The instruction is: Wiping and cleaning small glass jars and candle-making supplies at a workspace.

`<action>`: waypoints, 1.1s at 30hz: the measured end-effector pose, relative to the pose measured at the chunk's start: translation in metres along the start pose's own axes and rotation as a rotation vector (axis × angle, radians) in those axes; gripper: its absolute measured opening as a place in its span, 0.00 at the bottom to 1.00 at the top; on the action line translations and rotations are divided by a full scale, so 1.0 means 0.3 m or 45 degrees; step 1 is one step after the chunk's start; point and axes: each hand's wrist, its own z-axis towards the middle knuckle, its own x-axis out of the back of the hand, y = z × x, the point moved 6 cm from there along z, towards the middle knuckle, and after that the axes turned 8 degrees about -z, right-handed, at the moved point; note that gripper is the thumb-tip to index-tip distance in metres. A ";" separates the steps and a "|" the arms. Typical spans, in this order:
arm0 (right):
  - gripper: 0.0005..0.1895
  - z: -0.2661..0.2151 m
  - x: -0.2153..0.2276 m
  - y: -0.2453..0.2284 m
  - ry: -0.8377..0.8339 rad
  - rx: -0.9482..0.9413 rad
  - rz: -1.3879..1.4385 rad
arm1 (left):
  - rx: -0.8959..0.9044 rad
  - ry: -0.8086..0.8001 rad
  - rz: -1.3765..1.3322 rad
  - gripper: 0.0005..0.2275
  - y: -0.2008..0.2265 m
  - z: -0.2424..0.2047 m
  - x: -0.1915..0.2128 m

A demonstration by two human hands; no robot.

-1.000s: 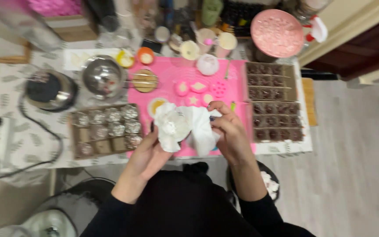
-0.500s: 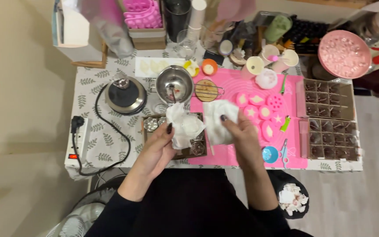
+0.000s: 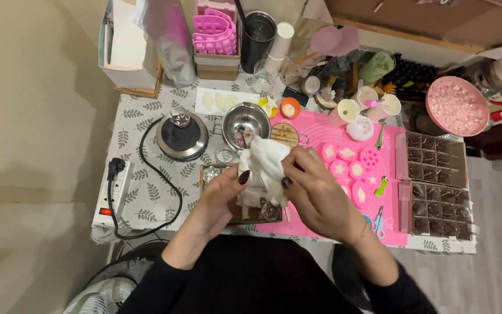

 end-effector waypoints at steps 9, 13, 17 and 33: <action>0.11 0.083 -0.053 0.018 -0.224 0.344 -0.242 | 0.057 -0.126 0.220 0.17 -0.026 0.036 0.060; 0.11 0.097 -0.068 0.045 -0.212 0.376 -0.344 | -0.025 -0.013 0.195 0.17 -0.024 0.036 0.049; 0.11 0.078 -0.086 0.089 -0.281 0.309 -0.323 | -0.041 0.024 0.241 0.16 -0.013 0.040 0.023; 0.10 0.044 -0.101 0.146 -0.404 0.249 -0.033 | -0.158 -0.063 0.455 0.15 -0.023 0.046 0.026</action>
